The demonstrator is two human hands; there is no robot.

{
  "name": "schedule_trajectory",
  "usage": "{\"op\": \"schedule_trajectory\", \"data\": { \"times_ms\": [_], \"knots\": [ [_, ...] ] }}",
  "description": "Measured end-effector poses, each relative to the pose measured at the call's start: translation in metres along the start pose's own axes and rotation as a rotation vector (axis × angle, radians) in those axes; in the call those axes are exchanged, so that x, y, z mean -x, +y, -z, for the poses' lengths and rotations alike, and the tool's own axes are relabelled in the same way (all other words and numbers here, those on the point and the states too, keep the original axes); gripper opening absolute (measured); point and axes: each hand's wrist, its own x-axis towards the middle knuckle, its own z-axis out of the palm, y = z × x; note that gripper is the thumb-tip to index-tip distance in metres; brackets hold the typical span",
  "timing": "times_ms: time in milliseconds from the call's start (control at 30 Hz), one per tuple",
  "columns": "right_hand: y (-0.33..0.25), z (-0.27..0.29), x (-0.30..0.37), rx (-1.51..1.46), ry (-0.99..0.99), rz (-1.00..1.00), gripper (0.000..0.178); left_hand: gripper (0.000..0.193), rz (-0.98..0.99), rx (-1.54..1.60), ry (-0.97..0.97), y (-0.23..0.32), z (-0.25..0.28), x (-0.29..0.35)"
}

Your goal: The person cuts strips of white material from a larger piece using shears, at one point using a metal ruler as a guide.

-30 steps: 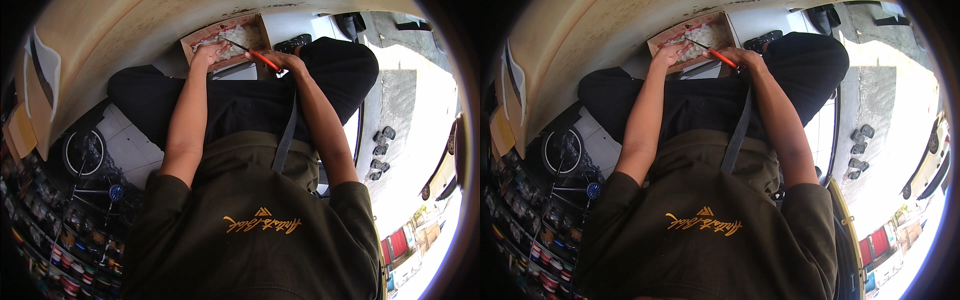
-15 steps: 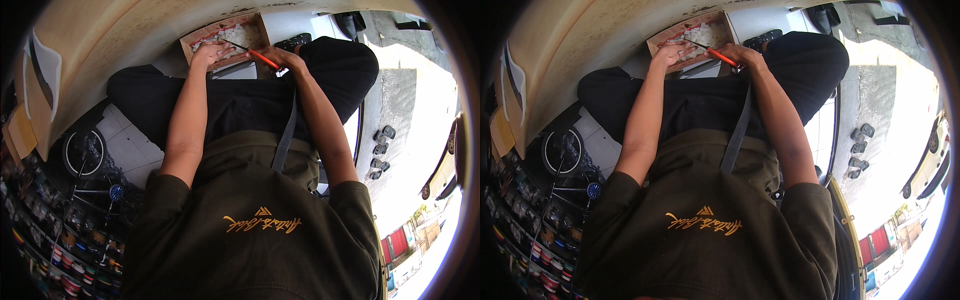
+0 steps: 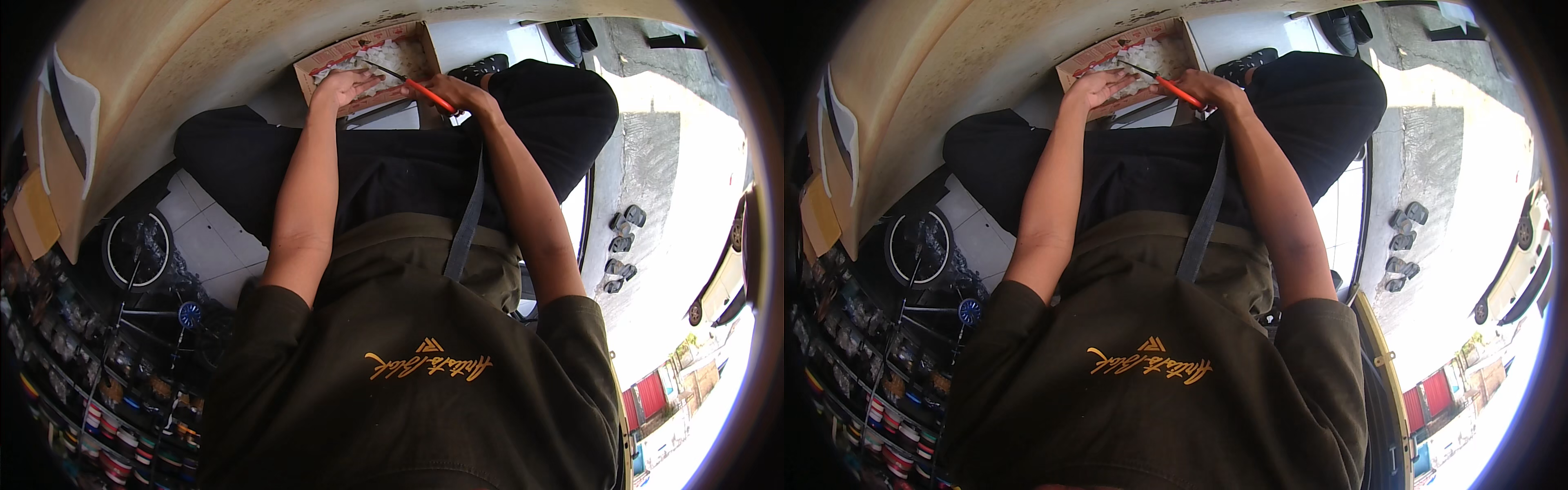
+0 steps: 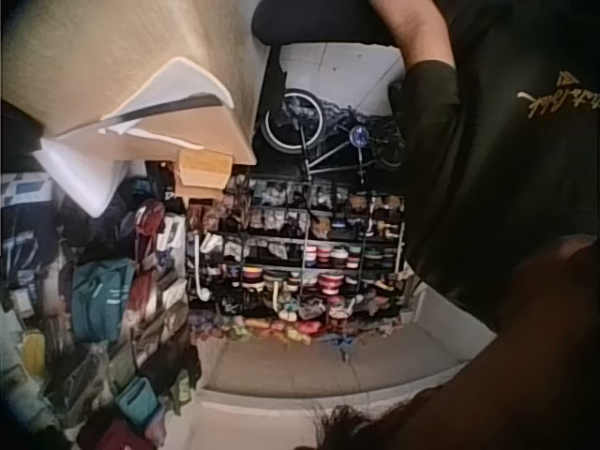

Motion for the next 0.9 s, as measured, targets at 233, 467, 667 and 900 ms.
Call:
{"op": "schedule_trajectory", "data": {
  "times_ms": [233, 467, 667, 900],
  "knots": [
    [0.02, -0.005, -0.004, 0.104, -0.032, -0.018, 0.044, 0.024, 0.088, -0.323, 0.004, 0.006, -0.007, 0.01],
    [-0.033, 0.008, 0.018, -0.186, -0.042, -0.316, 0.078, 0.026, -0.013, -0.26, 0.059, 0.002, 0.008, 0.003],
    [-0.03, 0.006, 0.014, -0.207, -0.085, -0.357, 0.091, 0.026, -0.067, -0.091, -0.034, -0.001, 0.004, 0.001],
    [0.013, -0.015, -0.005, -0.185, 0.017, -0.201, 0.084, 0.032, -0.053, -0.156, -0.068, 0.002, -0.005, 0.007]
  ]
}}
